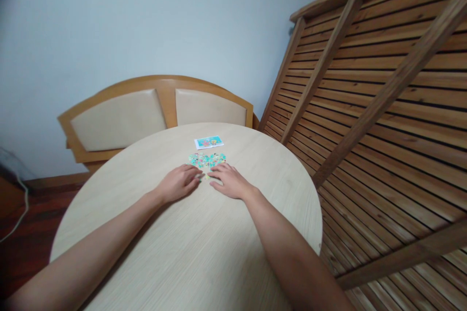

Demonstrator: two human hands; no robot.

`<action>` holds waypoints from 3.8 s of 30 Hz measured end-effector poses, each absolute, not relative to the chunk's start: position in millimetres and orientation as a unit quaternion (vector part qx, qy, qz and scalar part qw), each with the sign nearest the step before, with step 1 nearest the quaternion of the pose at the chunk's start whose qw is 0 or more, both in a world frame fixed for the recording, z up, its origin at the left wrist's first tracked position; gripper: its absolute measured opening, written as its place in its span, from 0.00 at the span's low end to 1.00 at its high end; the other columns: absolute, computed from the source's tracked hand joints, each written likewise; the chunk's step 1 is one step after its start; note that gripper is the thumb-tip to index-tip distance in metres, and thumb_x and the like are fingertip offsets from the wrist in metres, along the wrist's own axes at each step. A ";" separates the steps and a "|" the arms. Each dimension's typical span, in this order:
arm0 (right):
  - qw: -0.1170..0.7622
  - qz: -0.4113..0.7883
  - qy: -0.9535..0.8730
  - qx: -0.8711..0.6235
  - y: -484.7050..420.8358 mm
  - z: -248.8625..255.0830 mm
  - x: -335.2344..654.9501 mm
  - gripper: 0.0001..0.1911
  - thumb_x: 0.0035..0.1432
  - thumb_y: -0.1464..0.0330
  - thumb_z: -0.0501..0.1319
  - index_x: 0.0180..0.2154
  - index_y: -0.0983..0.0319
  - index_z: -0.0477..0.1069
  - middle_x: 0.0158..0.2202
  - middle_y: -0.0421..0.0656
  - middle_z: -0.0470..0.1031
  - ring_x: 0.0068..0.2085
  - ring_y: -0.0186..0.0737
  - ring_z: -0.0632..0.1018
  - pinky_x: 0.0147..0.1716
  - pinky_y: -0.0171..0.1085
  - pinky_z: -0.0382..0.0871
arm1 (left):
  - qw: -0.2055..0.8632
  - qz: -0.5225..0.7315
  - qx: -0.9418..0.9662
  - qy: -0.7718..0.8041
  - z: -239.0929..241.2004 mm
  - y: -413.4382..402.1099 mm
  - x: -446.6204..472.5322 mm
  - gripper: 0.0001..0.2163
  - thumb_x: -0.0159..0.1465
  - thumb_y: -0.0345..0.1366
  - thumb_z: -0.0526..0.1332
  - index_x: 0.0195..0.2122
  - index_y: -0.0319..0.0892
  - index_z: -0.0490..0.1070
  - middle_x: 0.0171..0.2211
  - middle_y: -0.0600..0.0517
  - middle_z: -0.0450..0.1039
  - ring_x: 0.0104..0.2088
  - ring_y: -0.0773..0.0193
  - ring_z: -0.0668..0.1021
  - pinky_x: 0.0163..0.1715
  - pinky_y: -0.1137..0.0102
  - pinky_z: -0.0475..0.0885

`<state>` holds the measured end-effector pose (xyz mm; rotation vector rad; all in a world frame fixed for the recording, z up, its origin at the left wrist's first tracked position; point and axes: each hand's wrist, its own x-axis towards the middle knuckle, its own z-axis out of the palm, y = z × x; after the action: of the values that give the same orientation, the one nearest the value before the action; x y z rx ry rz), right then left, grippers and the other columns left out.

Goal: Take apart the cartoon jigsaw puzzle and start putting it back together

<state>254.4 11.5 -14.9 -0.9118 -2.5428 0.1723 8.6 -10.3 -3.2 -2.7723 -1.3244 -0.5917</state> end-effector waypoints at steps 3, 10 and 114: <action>0.215 0.071 -0.920 -0.318 10.7 -14.9 252.5 0.17 0.66 0.61 0.58 0.53 0.56 0.75 0.57 0.48 0.73 0.60 0.49 0.68 0.61 0.52 0.61 | 0.013 -0.185 -0.863 -0.470 -3.2 -7.4 2.6 0.13 0.68 0.37 0.55 0.49 0.42 0.75 0.46 0.44 0.78 0.47 0.52 0.77 0.49 0.59 0.72; 0.243 0.076 -0.913 -0.317 17.8 -14.4 259.7 0.10 0.63 0.65 0.62 0.44 0.57 0.79 0.52 0.47 0.76 0.59 0.49 0.69 0.60 0.51 0.62 | -0.031 -0.191 -0.893 -0.407 -3.8 -10.5 11.5 0.14 0.67 0.36 0.57 0.52 0.42 0.74 0.46 0.46 0.79 0.47 0.55 0.78 0.51 0.62 0.71; 0.219 0.084 -0.882 -0.409 20.8 -9.8 281.0 0.10 0.62 0.68 0.62 0.44 0.60 0.79 0.43 0.47 0.78 0.45 0.43 0.75 0.50 0.42 0.66 | -0.014 -0.193 -0.873 -0.448 -10.2 -4.4 7.0 0.09 0.66 0.35 0.58 0.41 0.44 0.78 0.40 0.48 0.78 0.43 0.57 0.77 0.47 0.63 0.72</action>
<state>281.0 20.8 -9.8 -1.1325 -2.4402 0.2315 7.0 -4.4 -10.2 -2.7661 -1.4209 -0.6109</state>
